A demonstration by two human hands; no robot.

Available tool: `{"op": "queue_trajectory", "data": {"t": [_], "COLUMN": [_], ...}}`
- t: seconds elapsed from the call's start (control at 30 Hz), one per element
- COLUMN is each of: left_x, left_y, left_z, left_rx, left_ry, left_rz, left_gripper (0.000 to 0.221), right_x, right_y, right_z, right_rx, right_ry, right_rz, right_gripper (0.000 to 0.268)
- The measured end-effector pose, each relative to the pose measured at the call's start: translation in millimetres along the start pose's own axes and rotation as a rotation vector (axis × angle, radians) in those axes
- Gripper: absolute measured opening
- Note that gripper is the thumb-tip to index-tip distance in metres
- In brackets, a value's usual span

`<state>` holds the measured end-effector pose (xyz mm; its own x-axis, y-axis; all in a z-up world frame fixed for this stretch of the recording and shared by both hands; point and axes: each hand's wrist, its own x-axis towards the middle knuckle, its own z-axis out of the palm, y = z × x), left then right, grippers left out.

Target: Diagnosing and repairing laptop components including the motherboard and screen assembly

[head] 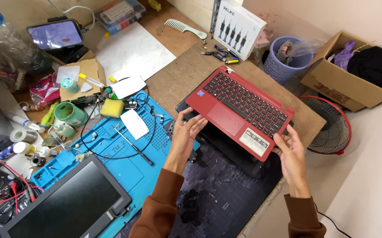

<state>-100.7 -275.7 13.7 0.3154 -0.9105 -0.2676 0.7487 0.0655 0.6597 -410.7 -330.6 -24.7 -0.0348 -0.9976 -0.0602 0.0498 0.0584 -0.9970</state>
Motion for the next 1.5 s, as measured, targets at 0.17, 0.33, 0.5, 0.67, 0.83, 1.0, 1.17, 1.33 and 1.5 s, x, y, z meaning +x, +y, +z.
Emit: {"op": "queue_trajectory", "data": {"t": [0.17, 0.33, 0.5, 0.67, 0.83, 1.0, 1.17, 1.33, 1.5], "left_x": [7.1, 6.6, 2.0, -1.5, -4.4, -7.5, -9.9, -2.0, -2.6], "left_y": [-6.6, -9.7, -3.9, -0.3, 3.8, 4.9, 8.6, 1.2, 4.0], "left_z": [-0.8, -4.7, -5.0, -2.9, 2.4, 4.1, 8.3, 1.5, 6.0], "left_rx": [-0.020, -0.031, 0.021, 0.025, 0.073, 0.137, 0.194, 0.180, 0.194], "left_ry": [-0.002, 0.005, -0.033, -0.015, -0.056, 0.012, 0.007, -0.024, 0.004], "left_rz": [-0.029, -0.038, -0.043, -0.063, -0.052, -0.090, -0.051, 0.000, 0.018], "left_gripper": [0.052, 0.052, 0.054, 0.055, 0.057, 0.058, 0.056, 0.056, 0.056], "right_x": [5.7, 8.1, 10.0, 8.3, 6.9, 9.7, 10.1, 4.2, 0.0], "right_y": [-1.0, 2.9, 12.8, 19.1, 15.1, 25.1, 26.1, 18.2, 18.1], "right_z": [-0.6, -2.1, -8.1, -6.1, -4.0, -7.3, -9.3, -3.1, -1.8], "right_rx": [-0.022, -0.029, -0.068, -0.075, -0.065, -0.127, -0.182, -0.188, -0.215], "right_ry": [0.011, 0.015, 0.026, 0.036, 0.048, 0.072, 0.072, 0.074, 0.089], "right_rz": [0.006, 0.017, 0.010, -0.001, -0.007, -0.027, -0.053, -0.061, -0.069], "right_gripper": [0.067, 0.069, 0.069, 0.069, 0.067, 0.069, 0.073, 0.071, 0.070]}}
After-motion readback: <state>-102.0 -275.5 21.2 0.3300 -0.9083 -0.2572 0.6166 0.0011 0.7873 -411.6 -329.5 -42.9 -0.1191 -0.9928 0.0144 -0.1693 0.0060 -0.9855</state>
